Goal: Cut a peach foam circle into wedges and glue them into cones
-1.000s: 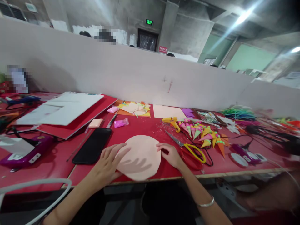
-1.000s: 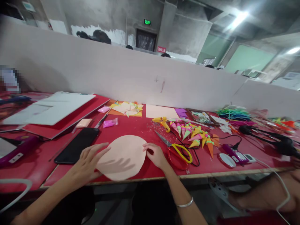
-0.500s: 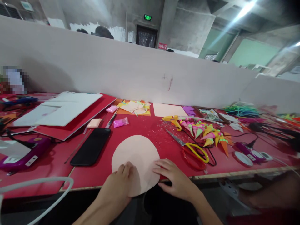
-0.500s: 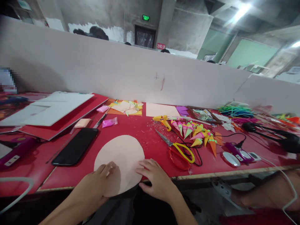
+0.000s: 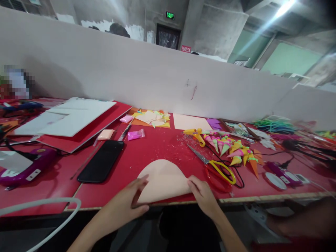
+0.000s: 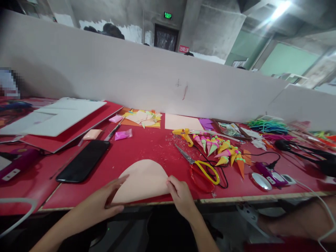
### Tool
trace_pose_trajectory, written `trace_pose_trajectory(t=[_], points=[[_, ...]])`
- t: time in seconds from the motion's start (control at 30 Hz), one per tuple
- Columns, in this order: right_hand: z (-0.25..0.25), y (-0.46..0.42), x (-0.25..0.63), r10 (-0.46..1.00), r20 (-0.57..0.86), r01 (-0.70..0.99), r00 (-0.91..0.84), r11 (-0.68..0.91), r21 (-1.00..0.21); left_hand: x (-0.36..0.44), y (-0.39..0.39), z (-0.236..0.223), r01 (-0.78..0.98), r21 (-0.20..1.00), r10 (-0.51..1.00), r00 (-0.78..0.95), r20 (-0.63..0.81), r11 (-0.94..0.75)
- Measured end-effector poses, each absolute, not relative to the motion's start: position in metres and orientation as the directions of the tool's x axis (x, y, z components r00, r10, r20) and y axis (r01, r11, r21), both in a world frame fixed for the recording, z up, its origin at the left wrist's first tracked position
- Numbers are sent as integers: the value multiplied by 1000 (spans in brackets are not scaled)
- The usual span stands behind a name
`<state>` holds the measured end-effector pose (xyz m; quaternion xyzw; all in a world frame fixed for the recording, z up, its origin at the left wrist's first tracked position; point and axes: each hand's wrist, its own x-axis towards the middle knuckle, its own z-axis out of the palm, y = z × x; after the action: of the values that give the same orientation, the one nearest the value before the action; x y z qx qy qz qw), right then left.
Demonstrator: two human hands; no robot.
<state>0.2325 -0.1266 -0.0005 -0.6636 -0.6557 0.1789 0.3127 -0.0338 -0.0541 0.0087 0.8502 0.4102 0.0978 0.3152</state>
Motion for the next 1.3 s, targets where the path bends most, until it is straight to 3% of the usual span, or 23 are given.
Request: trace_pose_trajectory(t=[0.17, 0.33, 0.5, 0.67, 0.9, 1.0, 1.07, 1.17, 1.3], points=[[0, -100, 220, 975, 187, 839, 123, -1, -544, -18, -50, 6, 687, 642, 861, 502, -83, -339], [-1, -80, 218, 975, 152, 957, 165, -120, -265, -9, -50, 2, 800, 508, 930, 368, 5, -320], [1, -64, 216, 983, 117, 988, 138, -128, -89, -3, -45, -3, 857, 420, 947, 319, 26, -300], [2, -53, 211, 983, 101, 988, 153, -154, -3, 5, -42, -3, 902, 343, 965, 258, 57, -261], [0, -49, 203, 976, 76, 977, 206, -209, 49, 9, -43, -3, 946, 115, 945, 281, 170, -302], [-1, -48, 200, 971, 73, 972, 226, -230, 51, 11, -44, -2, 921, 25, 885, 367, 287, -390], [-1, -48, 199, 969, 74, 970, 236, -240, 47, 18, -47, -2, 816, 4, 778, 550, 303, -578], [-2, -49, 198, 968, 76, 970, 239, -242, 36, 30, -54, -6, 561, 61, 558, 798, 228, -826], [-3, -49, 198, 967, 66, 968, 246, -248, 33, 34, -59, -13, 498, 145, 518, 837, 176, -855]])
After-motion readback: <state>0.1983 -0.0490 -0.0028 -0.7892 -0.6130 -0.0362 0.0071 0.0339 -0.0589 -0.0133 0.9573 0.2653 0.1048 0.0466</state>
